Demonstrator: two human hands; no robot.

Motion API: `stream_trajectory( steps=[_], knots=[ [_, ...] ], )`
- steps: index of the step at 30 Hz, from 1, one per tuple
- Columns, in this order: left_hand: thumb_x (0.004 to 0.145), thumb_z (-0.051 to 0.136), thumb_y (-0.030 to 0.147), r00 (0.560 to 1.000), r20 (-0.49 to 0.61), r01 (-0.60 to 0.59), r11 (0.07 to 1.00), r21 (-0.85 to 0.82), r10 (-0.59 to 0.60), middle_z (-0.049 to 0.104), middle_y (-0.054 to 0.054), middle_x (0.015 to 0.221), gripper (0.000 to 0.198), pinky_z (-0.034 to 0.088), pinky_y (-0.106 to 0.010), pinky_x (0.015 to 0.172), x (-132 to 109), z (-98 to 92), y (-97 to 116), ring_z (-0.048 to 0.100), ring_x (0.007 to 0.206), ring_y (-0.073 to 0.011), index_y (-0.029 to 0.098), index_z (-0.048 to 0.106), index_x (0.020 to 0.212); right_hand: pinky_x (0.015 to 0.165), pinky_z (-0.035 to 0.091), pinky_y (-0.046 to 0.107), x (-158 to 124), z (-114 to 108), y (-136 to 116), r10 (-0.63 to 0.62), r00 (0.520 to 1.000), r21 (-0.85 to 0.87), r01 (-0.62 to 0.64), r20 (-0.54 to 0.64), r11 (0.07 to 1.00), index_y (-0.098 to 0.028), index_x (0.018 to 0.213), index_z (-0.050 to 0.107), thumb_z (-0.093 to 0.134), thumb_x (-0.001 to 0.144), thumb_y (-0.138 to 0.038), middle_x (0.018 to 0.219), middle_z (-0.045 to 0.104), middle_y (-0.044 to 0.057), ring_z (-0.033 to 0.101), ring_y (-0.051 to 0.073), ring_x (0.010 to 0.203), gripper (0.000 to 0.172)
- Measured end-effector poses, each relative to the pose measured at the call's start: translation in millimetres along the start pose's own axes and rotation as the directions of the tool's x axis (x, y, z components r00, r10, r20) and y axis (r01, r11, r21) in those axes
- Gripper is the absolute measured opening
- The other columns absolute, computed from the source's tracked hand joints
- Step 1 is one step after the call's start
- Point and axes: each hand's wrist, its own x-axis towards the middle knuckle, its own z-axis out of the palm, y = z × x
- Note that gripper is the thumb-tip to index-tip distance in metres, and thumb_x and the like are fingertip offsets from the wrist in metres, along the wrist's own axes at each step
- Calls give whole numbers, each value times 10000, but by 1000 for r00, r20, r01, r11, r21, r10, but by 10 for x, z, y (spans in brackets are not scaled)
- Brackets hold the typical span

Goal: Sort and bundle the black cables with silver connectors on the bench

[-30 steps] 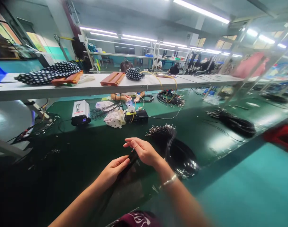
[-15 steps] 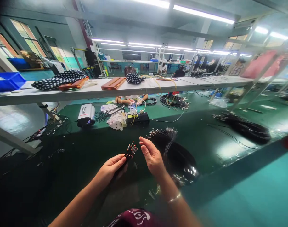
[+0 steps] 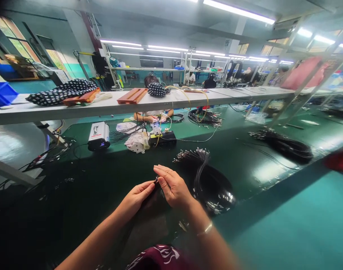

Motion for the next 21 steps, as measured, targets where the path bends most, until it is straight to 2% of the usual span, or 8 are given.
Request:
stream_trajectory(
  steps=[3, 6, 8, 12, 16, 18, 21],
  knots=[
    [773, 481, 546, 1000, -8, 11, 1000, -11, -11, 450, 32, 541, 413, 200, -189, 385, 34, 7, 43, 306, 399, -48, 138, 541, 774, 1055, 274, 425, -4, -45, -9, 34, 999, 18, -34, 2, 999, -241, 1272, 459, 360, 939, -342, 1293, 435, 35, 348, 214, 1220, 361],
    [763, 493, 548, 999, -25, 41, 999, -24, -41, 426, 45, 521, 408, 175, -178, 375, 66, 5, 38, 293, 391, -46, 150, 554, 832, 1034, 310, 401, -61, -35, 2, 194, 969, 200, -162, -151, 966, -252, 1288, 434, 324, 947, -394, 1311, 414, 29, 367, 210, 1209, 385],
    [766, 495, 540, 998, -19, 53, 998, -25, -53, 430, 45, 523, 401, 176, -173, 376, 85, 5, 7, 298, 392, -43, 151, 561, 840, 1028, 319, 385, -101, 0, 9, 249, 946, 272, -188, -210, 944, -255, 1298, 418, 316, 947, -410, 1320, 403, 28, 368, 208, 1208, 397],
    [780, 483, 528, 998, 27, 51, 998, -28, -50, 453, 38, 522, 388, 207, -181, 370, 111, 26, -39, 328, 381, -46, 145, 544, 770, 1046, 289, 372, -112, 81, 1, 182, 976, 172, -161, -118, 972, -242, 1291, 430, 346, 942, -384, 1309, 414, 32, 370, 205, 1206, 386],
    [767, 481, 554, 998, 41, 53, 998, -15, -52, 462, 34, 515, 411, 195, -188, 350, 122, 54, -11, 321, 358, -47, 147, 521, 723, 1026, 321, 362, -85, 109, 3, 150, 983, 86, -141, -106, 986, -238, 1272, 456, 337, 945, -369, 1283, 442, 35, 400, 201, 1179, 372],
    [746, 506, 562, 998, 18, 60, 998, -27, -60, 397, 56, 482, 417, 163, -181, 351, 126, 60, 4, 277, 363, -41, 146, 530, 751, 1030, 318, 364, -91, 104, 21, 177, 977, 138, -160, -121, 977, -234, 1272, 455, 341, 945, -371, 1281, 445, 39, 400, 200, 1181, 373],
    [735, 508, 573, 997, -8, 72, 997, -36, -73, 333, 71, 471, 442, 132, -177, 364, 129, 60, 12, 243, 382, -42, 141, 551, 823, 1026, 327, 384, -110, 84, 49, 244, 943, 297, -172, -226, 939, -236, 1305, 406, 307, 954, -379, 1293, 432, 48, 398, 203, 1185, 392]
  ],
)
